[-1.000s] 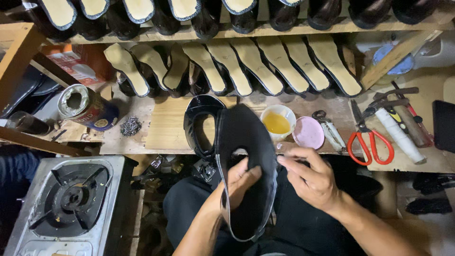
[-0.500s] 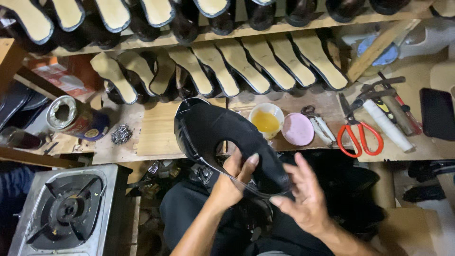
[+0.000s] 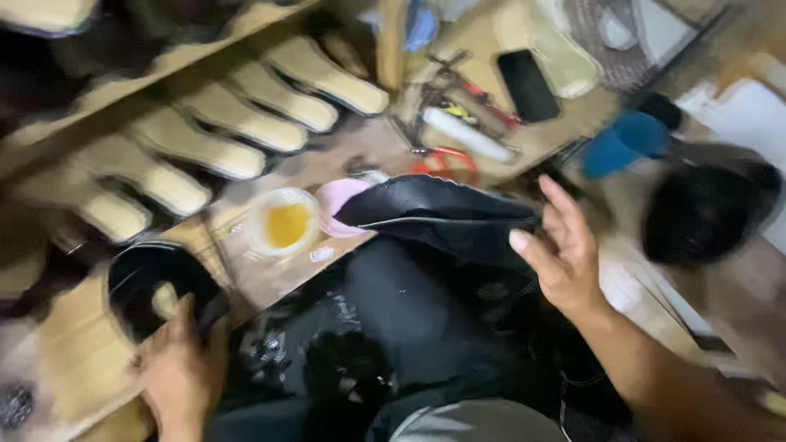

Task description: The person repeatedly applies a yellow liquid to the edges of black shoe parts using a small brush. They handle multiple parts one at a time, dipping the brush into a container and coating the edges before setting each part aside.

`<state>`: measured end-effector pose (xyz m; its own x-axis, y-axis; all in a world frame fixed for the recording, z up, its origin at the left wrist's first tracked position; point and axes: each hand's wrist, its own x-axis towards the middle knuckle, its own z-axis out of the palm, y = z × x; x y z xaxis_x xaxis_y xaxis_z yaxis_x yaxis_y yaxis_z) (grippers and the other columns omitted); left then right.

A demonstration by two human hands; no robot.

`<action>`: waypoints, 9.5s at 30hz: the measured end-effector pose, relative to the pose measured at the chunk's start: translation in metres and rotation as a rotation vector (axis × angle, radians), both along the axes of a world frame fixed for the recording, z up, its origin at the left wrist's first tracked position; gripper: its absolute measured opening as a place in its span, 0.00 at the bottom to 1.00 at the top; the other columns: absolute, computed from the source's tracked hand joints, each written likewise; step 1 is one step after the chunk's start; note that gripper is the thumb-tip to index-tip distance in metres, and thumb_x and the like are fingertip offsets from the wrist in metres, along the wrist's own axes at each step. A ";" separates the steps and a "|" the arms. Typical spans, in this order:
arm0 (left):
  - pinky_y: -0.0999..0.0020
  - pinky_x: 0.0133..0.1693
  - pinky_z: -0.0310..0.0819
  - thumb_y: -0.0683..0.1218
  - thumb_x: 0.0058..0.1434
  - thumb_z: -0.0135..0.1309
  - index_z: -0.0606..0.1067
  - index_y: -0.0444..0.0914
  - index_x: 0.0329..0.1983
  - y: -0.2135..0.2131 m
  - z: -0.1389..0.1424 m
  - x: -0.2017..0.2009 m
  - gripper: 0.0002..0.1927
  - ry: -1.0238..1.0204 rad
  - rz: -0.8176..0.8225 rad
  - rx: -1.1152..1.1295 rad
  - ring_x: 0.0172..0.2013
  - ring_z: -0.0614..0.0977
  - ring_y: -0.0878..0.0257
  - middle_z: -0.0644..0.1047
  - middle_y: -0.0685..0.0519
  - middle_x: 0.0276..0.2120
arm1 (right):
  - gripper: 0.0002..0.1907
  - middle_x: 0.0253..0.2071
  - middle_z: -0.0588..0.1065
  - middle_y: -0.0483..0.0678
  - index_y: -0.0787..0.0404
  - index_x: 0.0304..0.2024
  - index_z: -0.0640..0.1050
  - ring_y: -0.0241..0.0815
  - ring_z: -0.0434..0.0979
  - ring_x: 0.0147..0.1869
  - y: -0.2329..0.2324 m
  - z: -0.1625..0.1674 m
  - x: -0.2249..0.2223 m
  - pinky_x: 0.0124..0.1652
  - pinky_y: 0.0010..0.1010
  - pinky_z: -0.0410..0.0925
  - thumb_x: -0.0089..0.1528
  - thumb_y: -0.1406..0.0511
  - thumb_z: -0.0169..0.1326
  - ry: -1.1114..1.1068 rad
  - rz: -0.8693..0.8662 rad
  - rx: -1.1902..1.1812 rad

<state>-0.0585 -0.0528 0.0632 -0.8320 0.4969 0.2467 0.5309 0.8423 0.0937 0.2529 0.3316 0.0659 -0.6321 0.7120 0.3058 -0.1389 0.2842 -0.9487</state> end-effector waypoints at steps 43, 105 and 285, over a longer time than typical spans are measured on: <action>0.52 0.60 0.71 0.52 0.60 0.64 0.70 0.29 0.69 0.061 -0.024 -0.042 0.37 -0.033 -0.202 0.403 0.56 0.76 0.41 0.74 0.34 0.55 | 0.43 0.58 0.73 0.65 0.75 0.65 0.69 0.57 0.77 0.60 0.088 -0.105 0.209 0.49 0.34 0.70 0.56 0.55 0.67 -1.089 -0.597 -0.394; 0.70 0.34 0.77 0.36 0.56 0.59 0.76 0.35 0.45 -0.150 -0.056 0.089 0.13 -0.203 0.278 1.221 0.28 0.82 0.61 0.81 0.47 0.31 | 0.19 0.58 0.76 0.51 0.61 0.50 0.81 0.48 0.79 0.58 -0.086 0.031 -0.228 0.55 0.35 0.71 0.58 0.60 0.62 -0.310 0.551 0.816; 0.76 0.32 0.73 0.46 0.65 0.54 0.81 0.36 0.39 -0.003 -0.005 0.075 0.09 -1.298 -0.189 1.224 0.29 0.78 0.75 0.80 0.62 0.29 | 0.25 0.55 0.73 0.49 0.65 0.55 0.78 0.36 0.79 0.43 -0.146 0.054 -0.181 0.41 0.26 0.75 0.55 0.72 0.64 -0.409 0.990 0.128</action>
